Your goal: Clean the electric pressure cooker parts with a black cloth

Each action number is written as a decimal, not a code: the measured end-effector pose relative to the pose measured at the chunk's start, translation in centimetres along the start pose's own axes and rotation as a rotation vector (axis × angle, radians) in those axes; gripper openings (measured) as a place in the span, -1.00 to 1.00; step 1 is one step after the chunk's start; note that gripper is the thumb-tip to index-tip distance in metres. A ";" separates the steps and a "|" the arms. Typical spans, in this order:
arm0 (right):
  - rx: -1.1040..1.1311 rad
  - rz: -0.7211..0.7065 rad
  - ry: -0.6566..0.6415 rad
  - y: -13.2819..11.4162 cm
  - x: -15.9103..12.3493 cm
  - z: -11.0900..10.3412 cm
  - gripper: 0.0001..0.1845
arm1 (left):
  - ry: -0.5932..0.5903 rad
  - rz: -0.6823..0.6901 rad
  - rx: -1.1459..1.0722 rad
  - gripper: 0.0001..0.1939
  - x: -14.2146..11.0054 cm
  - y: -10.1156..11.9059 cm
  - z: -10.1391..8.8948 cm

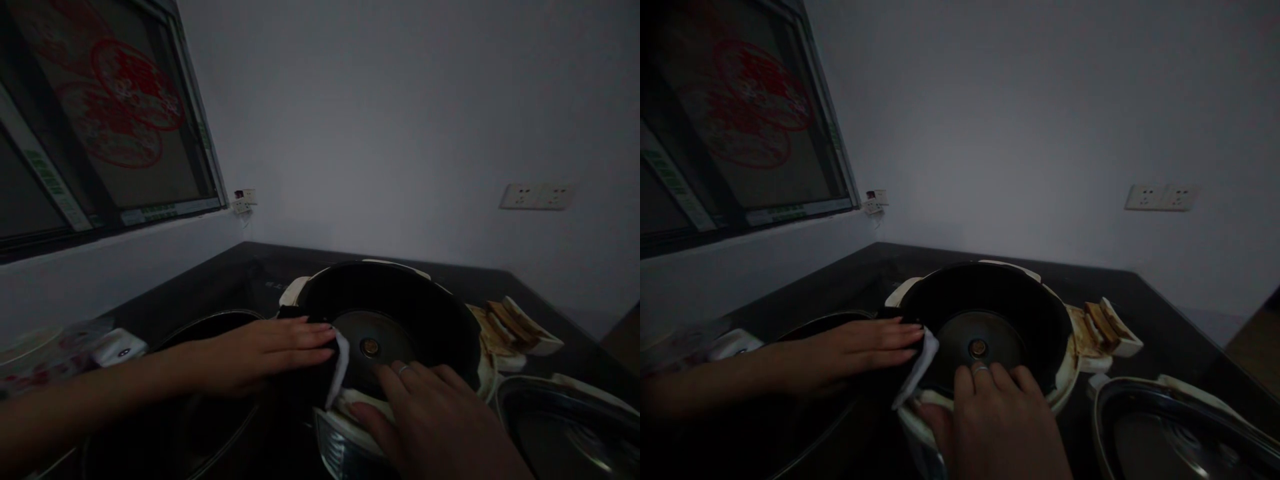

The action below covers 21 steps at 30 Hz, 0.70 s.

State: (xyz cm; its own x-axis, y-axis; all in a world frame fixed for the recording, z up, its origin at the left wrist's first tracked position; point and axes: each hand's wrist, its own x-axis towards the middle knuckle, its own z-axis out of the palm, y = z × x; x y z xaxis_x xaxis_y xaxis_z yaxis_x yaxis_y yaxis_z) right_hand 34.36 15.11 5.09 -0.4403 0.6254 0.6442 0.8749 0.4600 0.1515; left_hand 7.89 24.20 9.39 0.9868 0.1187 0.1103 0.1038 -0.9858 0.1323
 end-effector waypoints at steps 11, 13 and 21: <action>-0.074 0.003 0.006 -0.1 -0.2 -0.2 -0.74 | 0.202 -0.228 -0.218 -0.39 -1.4 -8.8 0.2; -0.067 -0.004 0.004 -0.2 -0.1 -0.1 -0.76 | 0.247 -0.232 -0.301 -0.42 -1.0 -9.4 0.1; 0.038 -0.063 0.066 -1.3 0.0 -1.7 -0.67 | 0.280 -0.326 -0.343 -0.42 -0.1 -8.7 0.4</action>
State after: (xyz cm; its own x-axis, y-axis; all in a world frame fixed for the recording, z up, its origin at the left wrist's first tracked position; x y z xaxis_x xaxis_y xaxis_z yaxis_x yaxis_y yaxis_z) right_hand 33.55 13.39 6.18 -0.4786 0.5524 0.6825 0.8373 0.5211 0.1653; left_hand 6.91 32.68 7.88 0.8346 0.4850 0.2612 0.3065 -0.8028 0.5114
